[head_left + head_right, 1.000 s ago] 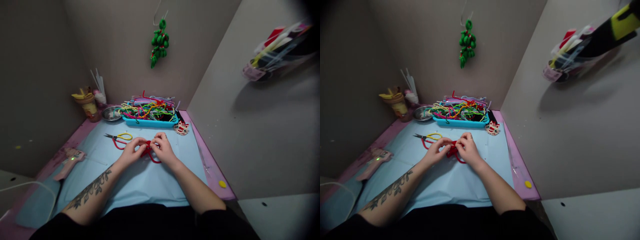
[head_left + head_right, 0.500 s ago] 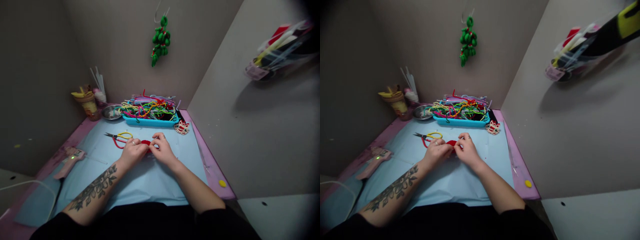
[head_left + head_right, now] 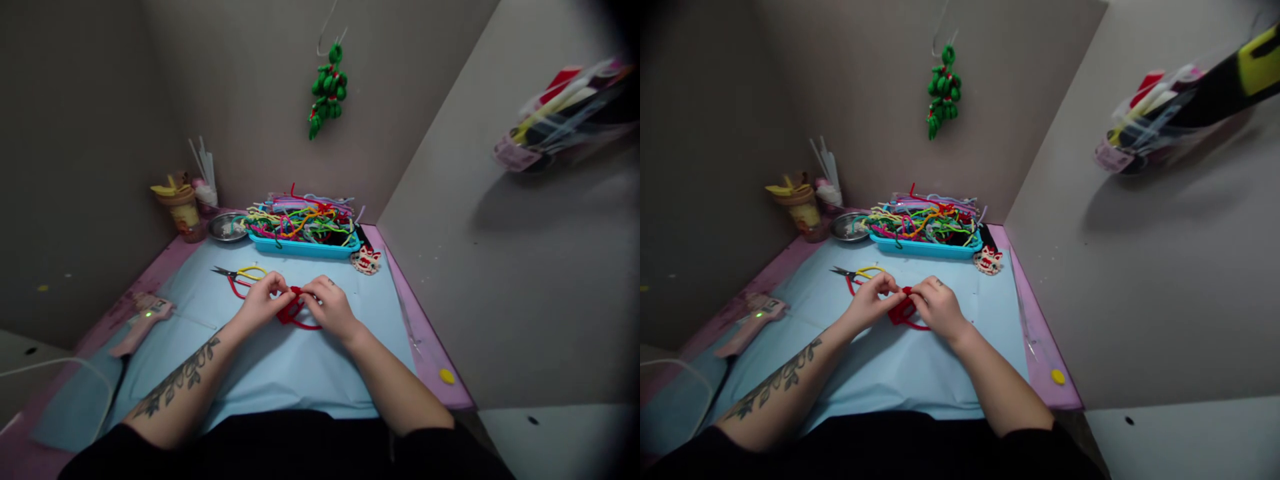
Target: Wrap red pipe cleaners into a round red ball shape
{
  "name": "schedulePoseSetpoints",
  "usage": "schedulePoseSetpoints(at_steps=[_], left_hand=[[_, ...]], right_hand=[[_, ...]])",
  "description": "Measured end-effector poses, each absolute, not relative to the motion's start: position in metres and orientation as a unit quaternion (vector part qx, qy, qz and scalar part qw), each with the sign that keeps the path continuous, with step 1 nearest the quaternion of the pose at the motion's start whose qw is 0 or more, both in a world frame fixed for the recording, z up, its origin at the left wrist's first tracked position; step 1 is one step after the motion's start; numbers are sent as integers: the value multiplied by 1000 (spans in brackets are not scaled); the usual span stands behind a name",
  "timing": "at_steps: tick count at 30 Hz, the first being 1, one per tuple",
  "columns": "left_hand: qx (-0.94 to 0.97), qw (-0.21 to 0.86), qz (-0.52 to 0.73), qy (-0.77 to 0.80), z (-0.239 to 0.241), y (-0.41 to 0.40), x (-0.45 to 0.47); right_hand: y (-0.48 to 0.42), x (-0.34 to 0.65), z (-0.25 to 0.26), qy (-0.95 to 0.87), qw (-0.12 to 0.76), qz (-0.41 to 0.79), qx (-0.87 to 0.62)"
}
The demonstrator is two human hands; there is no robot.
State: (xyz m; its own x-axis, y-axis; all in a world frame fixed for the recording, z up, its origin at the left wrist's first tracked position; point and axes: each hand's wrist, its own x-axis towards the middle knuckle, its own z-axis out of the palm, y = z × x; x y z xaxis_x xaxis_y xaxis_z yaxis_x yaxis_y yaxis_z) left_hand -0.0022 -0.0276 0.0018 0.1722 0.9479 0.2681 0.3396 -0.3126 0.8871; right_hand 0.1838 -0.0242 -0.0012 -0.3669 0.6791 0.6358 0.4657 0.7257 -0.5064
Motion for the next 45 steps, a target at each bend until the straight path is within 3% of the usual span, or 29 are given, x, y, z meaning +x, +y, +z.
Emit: schedulePoseSetpoints(at_steps=[4,9,16,19,25,28,30,33,38,45], left_hand=[[626,458,436,456,1,-27,-2],[537,609,414,412,-2,-25,-3],[529,654,385,379,1,-25,-7],[602,565,393,405,3,-27,-7],[821,143,359,420,14,-36,-5],[846,69,339,407,19,-40,-3],[845,99,342,399,22,-42,-4],[808,233,369,395,24,-43,-6],[703,457,380,391,19,-41,-9],[657,542,379,362,16,-39,-10]], right_hand=[[-25,183,-2,-829,413,129,-353],[-22,188,-8,-862,374,40,-339],[-20,189,-6,-876,372,-43,-305],[-20,186,-1,-867,380,-5,-322],[-20,181,6,-826,363,181,-392],[-19,182,10,-813,315,272,-406],[-20,185,14,-803,298,334,-395],[-21,191,22,-800,296,370,-369],[-23,195,28,-853,323,260,-316],[-21,196,19,-880,394,137,-228]])
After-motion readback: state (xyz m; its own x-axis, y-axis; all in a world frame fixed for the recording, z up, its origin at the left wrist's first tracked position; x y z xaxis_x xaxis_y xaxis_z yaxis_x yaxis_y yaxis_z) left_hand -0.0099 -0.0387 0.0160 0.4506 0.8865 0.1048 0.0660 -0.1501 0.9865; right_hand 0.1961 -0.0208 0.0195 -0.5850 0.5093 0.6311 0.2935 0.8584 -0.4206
